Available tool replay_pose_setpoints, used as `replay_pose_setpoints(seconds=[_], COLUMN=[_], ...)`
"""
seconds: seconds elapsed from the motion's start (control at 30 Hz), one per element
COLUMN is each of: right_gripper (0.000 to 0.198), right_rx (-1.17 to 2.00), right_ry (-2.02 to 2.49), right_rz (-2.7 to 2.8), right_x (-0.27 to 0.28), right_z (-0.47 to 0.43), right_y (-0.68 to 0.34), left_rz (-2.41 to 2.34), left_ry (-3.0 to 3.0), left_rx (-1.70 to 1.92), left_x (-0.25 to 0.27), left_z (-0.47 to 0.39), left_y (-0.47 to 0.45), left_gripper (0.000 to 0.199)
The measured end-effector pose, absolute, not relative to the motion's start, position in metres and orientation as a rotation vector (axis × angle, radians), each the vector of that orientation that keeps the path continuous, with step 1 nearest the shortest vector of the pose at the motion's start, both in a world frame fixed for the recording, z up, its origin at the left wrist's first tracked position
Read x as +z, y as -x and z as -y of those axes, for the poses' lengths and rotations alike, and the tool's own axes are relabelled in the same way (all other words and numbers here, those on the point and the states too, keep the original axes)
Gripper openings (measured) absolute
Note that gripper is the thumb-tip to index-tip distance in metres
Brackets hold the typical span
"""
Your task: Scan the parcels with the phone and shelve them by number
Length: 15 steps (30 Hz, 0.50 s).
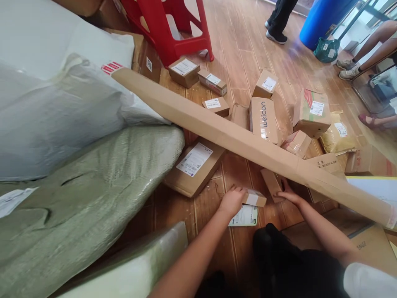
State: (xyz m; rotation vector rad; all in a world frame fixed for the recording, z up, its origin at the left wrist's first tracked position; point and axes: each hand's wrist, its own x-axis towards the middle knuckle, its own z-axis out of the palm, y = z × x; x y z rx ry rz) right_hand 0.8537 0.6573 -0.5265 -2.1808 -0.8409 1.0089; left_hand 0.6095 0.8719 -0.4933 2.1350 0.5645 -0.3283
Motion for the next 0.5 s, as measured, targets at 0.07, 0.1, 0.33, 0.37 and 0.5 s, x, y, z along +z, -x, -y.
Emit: replay_pose_setpoints(seconds=[0.07,0.1,0.33,0.37,0.5], right_gripper=[0.084,0.081,0.106,0.108,0.113], right_rx=[1.148,1.208,1.051,1.004,0.783], right_ry=[2.145,2.130,2.065,2.047,2.112], right_rz=[0.812,0.810,1.280,1.364,1.528], right_x=[-0.512,-0.505,-0.485,-0.484,-0.470], right_z=[-0.654,-0.654,-0.667,-0.669,-0.678], right_y=[-0.857,-0.856,-0.798,-0.786,-0.749], left_rz=[-0.458,-0.365,-0.045,-0.221,-0.921], left_ry=[-2.241,-2.316,-2.430,-2.370,-2.149], left_rx=[-0.259,-0.219,-0.180,-0.161,0.117], left_x=[-0.489,-0.488,-0.481,-0.476,-0.452], left_z=[-0.870,-0.869,-0.858,-0.857,-0.850], left_y=[-0.586,-0.572,-0.523,-0.526,-0.537], left_gripper=[0.056,0.055,0.027,0.018,0.019])
